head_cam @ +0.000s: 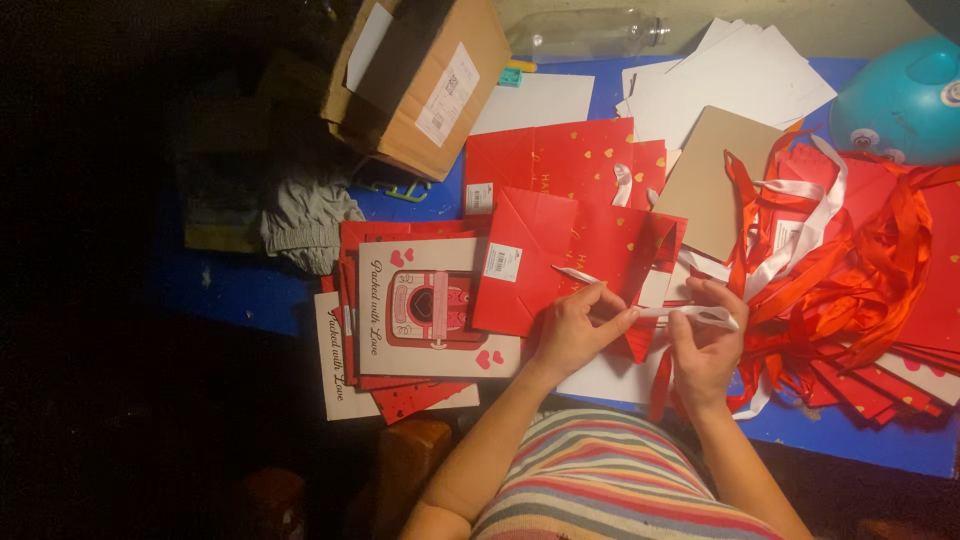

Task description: The person ties white and red ribbons around red envelopes and gift boxes on a blue table. They repeatedly thread ribbons through slots, tie knots, and adjust the bows while handling multiple envelopes and boxes.

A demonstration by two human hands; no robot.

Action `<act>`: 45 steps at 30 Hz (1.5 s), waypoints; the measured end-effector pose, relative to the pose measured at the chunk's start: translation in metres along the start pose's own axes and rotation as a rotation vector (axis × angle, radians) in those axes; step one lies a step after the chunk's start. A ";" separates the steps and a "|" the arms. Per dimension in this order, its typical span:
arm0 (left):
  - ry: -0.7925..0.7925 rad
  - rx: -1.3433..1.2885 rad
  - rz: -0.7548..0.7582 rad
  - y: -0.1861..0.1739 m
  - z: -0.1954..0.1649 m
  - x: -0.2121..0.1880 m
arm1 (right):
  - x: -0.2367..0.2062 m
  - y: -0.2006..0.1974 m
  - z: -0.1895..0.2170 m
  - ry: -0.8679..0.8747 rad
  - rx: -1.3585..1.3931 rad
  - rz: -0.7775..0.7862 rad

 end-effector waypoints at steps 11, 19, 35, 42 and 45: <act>0.009 -0.094 0.041 0.002 0.001 -0.001 | -0.013 0.028 0.017 -0.422 -0.513 0.224; -0.016 -0.047 0.026 0.003 0.010 0.000 | -0.004 0.004 -0.004 -0.018 -0.078 -0.006; -0.007 -0.064 0.016 0.006 0.016 0.000 | -0.014 0.016 0.025 -0.463 -0.361 0.088; 0.008 -0.074 0.096 0.008 0.016 -0.002 | -0.016 0.036 0.031 -0.518 -0.558 0.267; 0.062 -0.075 0.152 0.006 0.010 -0.004 | -0.015 0.034 0.024 -0.494 -0.564 0.260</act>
Point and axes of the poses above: each hand's wrist, its own x-axis towards the middle knuckle, its own y-axis out of the palm, z = x × y, the point moved 9 cm from there along x, towards the middle knuckle, and after that the axes turned 12 degrees about -z, right-handed, at the moved point
